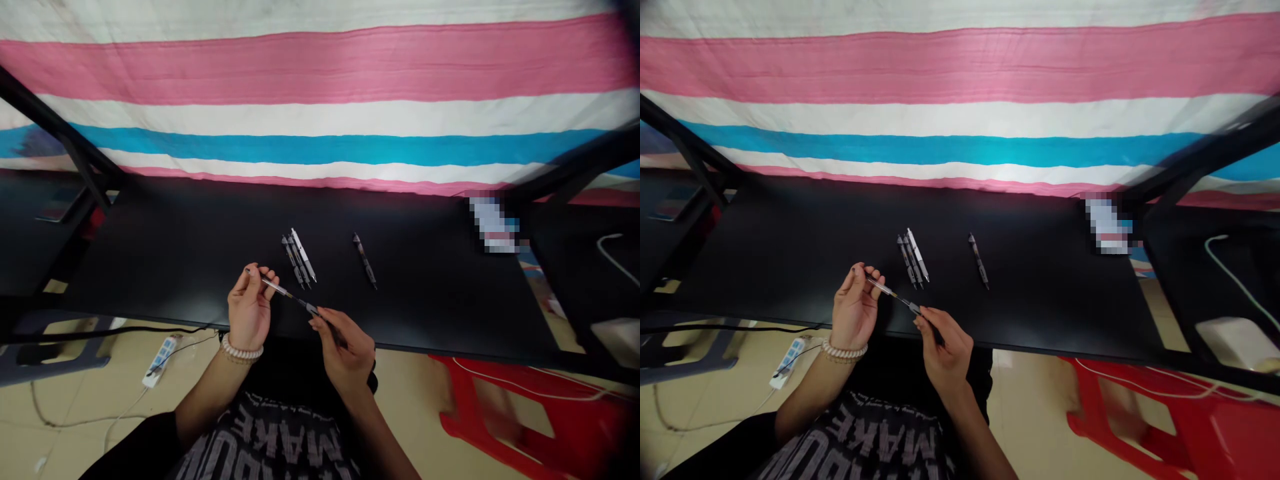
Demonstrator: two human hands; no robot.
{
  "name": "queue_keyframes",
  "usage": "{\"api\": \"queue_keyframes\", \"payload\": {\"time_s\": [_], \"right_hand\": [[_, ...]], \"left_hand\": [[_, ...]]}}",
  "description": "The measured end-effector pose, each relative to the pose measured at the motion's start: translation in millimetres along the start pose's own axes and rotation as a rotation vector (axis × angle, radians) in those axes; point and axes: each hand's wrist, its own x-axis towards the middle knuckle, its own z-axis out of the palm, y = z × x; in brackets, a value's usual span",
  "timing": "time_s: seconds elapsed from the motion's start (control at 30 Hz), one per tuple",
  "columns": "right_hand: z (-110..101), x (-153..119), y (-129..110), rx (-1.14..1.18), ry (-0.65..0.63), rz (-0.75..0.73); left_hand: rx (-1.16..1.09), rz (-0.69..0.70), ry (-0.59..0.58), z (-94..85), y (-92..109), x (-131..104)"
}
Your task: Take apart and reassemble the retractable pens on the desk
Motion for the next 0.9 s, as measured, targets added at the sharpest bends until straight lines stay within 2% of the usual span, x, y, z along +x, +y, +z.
{"api": "queue_keyframes", "payload": {"time_s": [0.23, 0.3, 0.43, 0.57, 0.67, 0.77, 0.9], "right_hand": [[5.9, 2.3, -4.6, -0.090, 0.070, -0.204], [10.6, 0.9, -4.5, -0.096, 0.056, -0.172], [15.7, -2.4, -2.8, 0.024, -0.083, 0.064], [12.7, -1.3, -1.9, -0.008, -0.092, 0.023], [9.4, 0.8, -0.8, -0.007, -0.109, 0.078], [8.4, 1.0, 0.9, -0.037, -0.105, 0.007], [9.7, -2.8, 2.2, -0.102, -0.077, -0.003]], "left_hand": [[0.001, -0.087, -0.044, 2.8, -9.0, -12.1], [0.001, -0.095, -0.047, 3.0, -10.5, -13.4], [0.001, -0.075, -0.047, 1.6, -8.0, -9.8], [-0.020, -0.075, -0.023, 0.3, -6.0, -8.0], [-0.019, -0.085, -0.020, -0.2, -6.5, -8.9], [-0.023, -0.083, -0.015, 0.2, -7.5, -10.2], [-0.042, -0.080, -0.026, 1.0, -8.1, -11.3]]}}
